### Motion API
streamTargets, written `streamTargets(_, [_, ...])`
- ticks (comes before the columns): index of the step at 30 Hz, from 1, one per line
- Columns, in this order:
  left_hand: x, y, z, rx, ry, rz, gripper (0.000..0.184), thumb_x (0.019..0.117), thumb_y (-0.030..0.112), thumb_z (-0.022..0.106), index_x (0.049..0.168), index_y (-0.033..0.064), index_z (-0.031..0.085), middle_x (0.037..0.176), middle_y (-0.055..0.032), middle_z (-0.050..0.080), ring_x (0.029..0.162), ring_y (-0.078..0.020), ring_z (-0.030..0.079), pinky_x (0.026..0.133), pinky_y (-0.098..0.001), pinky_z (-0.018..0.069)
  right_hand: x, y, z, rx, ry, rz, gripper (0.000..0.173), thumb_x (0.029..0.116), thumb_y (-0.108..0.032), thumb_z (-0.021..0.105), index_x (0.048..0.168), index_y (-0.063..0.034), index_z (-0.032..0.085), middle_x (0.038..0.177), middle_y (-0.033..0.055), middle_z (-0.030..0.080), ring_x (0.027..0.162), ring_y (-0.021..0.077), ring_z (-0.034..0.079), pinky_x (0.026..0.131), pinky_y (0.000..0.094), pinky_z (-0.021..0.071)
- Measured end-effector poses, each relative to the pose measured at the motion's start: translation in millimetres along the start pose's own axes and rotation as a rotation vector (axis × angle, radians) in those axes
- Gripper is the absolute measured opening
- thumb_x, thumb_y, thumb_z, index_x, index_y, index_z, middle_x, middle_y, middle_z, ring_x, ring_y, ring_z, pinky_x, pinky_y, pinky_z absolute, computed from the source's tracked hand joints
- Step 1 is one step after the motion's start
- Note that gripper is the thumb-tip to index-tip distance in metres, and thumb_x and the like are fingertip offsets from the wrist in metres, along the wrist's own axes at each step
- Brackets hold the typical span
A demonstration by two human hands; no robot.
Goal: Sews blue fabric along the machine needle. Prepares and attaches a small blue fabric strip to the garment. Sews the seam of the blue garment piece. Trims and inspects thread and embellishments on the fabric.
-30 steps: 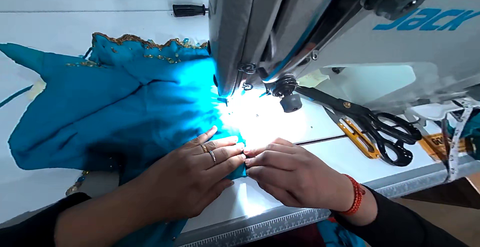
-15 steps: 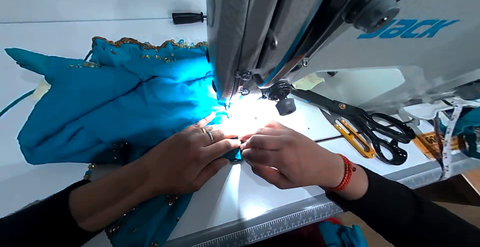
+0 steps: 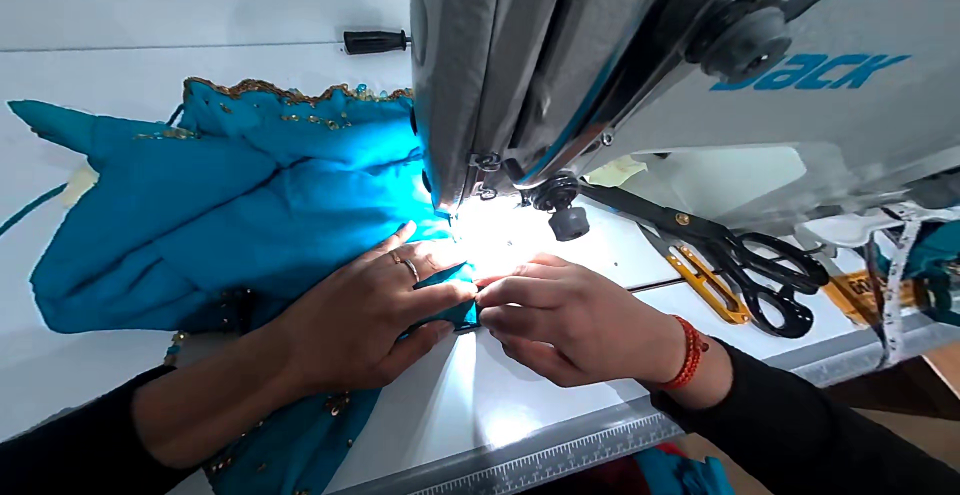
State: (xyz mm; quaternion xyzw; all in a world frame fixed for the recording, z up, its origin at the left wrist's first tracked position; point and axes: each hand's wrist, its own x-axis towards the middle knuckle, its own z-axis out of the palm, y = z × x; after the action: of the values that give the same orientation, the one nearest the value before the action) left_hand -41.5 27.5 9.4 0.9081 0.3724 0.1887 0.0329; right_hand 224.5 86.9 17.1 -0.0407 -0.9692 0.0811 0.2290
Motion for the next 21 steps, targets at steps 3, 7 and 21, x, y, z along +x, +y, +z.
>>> streamTargets(3, [1,-4,0,0.014,-0.013,-0.008,0.045,0.1035,0.042,0.037,0.128,0.0258,0.071,0.143,-0.0052,0.062,0.140,-0.0238,0.052,0.119,-0.0561,0.0340,2,2,1,-0.001,-0.004,0.018,0.027,0.0975,-0.018,0.050,0.100,-0.0100,0.076,0.103,0.0039,0.074,0.100,0.0174,0.068,0.079,0.0311,0.0526])
streamTargets(7, [3,-8,-2,0.017,-0.016,0.000,0.046,0.1045,0.043,0.036,0.130,0.0252,0.070,0.139,-0.0068,0.064,0.139,-0.0256,0.053,0.120,-0.0566,0.0332,3,5,0,0.007,-0.010,0.030,0.027,0.0956,-0.018,0.052,0.101,-0.0097,0.076,0.103,0.0041,0.073,0.099,0.0171,0.068,0.080,0.0314,0.0532])
streamTargets(21, [3,-13,-1,0.027,0.025,0.044,0.045,0.1044,0.037,0.037,0.128,0.0193,0.072,0.127,-0.0014,0.070,0.132,-0.0225,0.058,0.120,-0.0542,0.0332,5,10,1,0.021,-0.017,0.021,0.028,0.0958,-0.018,0.052,0.105,-0.0081,0.076,0.106,0.0055,0.073,0.099,0.0157,0.069,0.078,0.0291,0.0547])
